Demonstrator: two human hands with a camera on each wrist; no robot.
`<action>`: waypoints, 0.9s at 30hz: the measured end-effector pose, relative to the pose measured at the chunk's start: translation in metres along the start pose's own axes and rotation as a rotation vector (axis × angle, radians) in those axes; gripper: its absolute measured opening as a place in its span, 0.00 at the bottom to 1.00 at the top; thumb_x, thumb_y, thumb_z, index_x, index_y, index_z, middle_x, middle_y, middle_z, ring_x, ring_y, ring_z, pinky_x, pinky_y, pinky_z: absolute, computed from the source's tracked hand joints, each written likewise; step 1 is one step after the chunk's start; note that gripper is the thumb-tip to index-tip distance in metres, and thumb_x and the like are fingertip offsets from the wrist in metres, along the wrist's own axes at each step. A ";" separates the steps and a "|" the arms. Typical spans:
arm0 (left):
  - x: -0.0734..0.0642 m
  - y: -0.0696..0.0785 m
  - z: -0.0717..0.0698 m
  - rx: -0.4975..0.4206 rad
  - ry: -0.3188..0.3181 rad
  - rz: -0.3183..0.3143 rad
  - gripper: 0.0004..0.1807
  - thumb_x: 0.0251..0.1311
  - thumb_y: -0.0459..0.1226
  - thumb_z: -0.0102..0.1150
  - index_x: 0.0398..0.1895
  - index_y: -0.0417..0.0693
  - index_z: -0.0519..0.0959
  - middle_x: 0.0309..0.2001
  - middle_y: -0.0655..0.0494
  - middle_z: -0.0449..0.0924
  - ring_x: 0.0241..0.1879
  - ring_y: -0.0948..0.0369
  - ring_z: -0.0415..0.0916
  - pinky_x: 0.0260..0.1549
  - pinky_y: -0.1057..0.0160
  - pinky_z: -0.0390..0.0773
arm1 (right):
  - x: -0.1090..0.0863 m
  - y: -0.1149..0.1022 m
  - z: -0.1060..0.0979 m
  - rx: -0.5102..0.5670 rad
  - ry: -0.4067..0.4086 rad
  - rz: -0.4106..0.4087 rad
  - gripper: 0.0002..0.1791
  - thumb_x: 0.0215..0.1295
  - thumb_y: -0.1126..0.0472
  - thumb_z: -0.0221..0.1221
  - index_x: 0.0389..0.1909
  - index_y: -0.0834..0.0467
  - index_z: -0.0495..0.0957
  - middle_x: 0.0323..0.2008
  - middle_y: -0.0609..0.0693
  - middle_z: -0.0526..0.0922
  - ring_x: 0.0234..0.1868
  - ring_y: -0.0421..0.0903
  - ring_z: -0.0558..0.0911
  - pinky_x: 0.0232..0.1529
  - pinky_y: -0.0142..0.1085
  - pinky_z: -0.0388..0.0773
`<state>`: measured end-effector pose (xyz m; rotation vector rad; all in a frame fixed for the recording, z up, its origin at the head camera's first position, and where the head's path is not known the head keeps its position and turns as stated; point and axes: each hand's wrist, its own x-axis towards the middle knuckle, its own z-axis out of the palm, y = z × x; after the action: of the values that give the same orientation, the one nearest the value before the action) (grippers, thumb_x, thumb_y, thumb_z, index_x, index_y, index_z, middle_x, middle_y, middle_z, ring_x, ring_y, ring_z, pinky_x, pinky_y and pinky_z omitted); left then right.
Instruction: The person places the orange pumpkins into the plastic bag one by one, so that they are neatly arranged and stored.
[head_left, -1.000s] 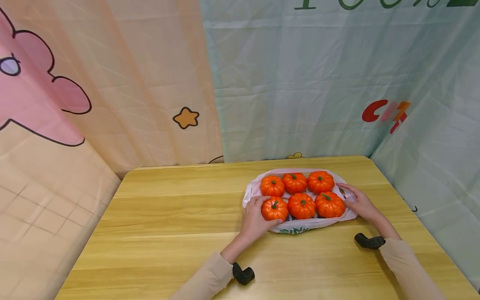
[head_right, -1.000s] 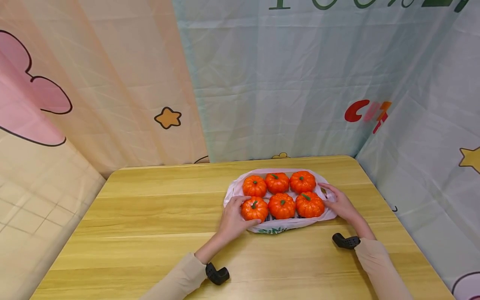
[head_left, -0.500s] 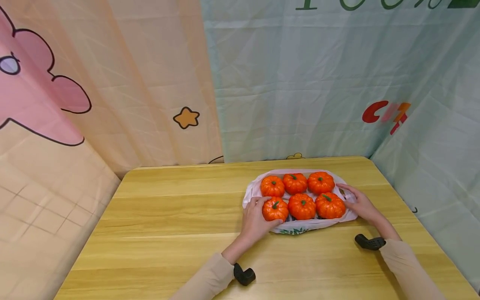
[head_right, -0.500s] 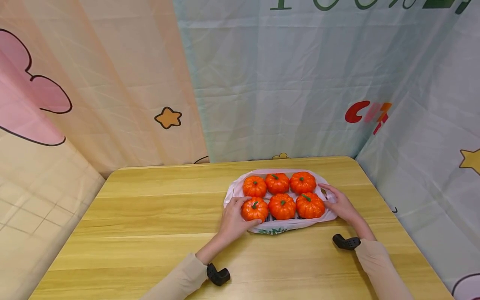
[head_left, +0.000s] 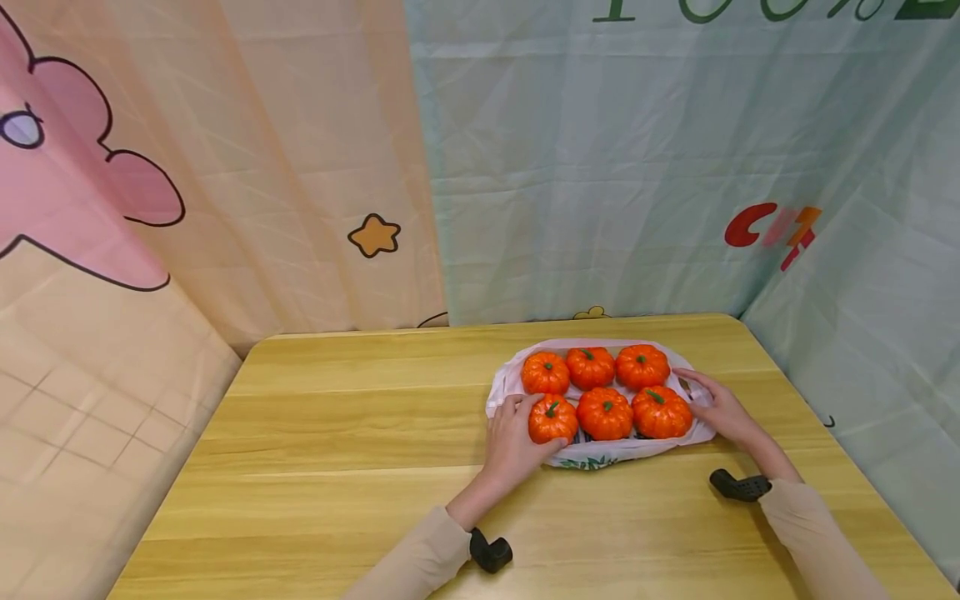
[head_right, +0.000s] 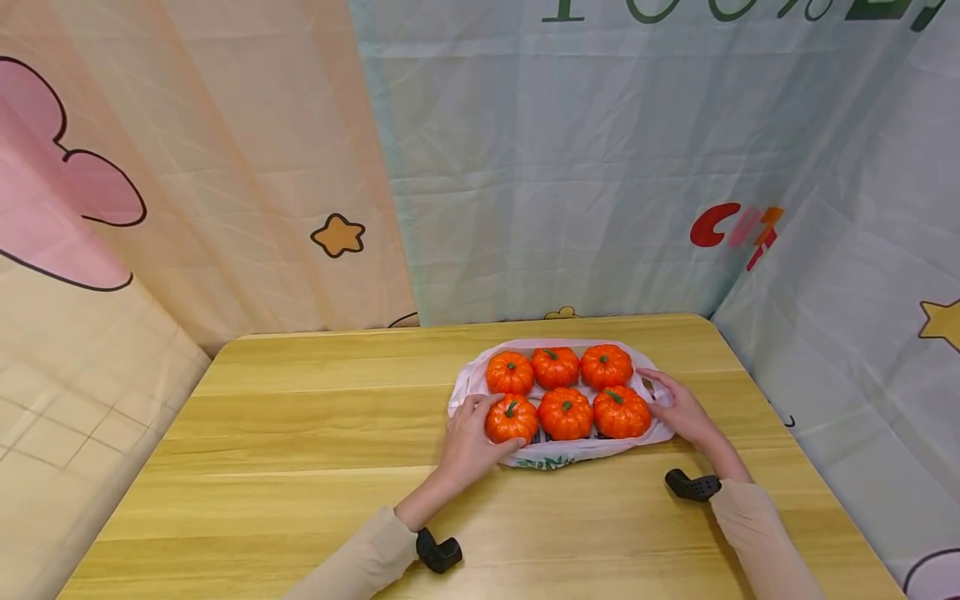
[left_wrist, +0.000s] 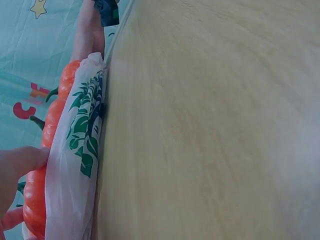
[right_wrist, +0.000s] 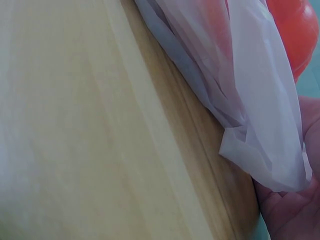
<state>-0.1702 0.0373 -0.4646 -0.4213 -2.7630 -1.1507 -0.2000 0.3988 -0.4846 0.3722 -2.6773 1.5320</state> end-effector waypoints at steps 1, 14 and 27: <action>0.000 0.000 0.000 0.004 -0.001 0.001 0.36 0.46 0.51 0.72 0.60 0.50 0.73 0.52 0.52 0.69 0.54 0.55 0.67 0.52 0.51 0.67 | 0.000 0.000 0.000 -0.004 0.000 0.000 0.29 0.64 0.73 0.52 0.66 0.71 0.60 0.65 0.74 0.58 0.69 0.68 0.49 0.63 0.72 0.41; -0.005 -0.012 -0.026 -0.008 0.088 0.157 0.28 0.53 0.46 0.67 0.57 0.47 0.75 0.55 0.51 0.74 0.54 0.53 0.70 0.52 0.49 0.68 | 0.004 0.000 -0.002 -0.020 -0.003 0.012 0.28 0.66 0.70 0.53 0.66 0.71 0.59 0.66 0.74 0.58 0.66 0.73 0.49 0.62 0.73 0.42; -0.013 -0.094 -0.130 0.202 0.127 0.229 0.37 0.59 0.41 0.63 0.70 0.42 0.62 0.72 0.42 0.58 0.70 0.41 0.57 0.63 0.34 0.60 | -0.007 -0.010 -0.029 -0.276 0.096 -0.046 0.29 0.67 0.62 0.57 0.65 0.69 0.63 0.56 0.73 0.68 0.47 0.39 0.77 0.46 0.18 0.69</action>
<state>-0.1858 -0.1213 -0.4396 -0.5986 -2.6051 -0.8081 -0.1938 0.4196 -0.4624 0.3351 -2.7312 1.1155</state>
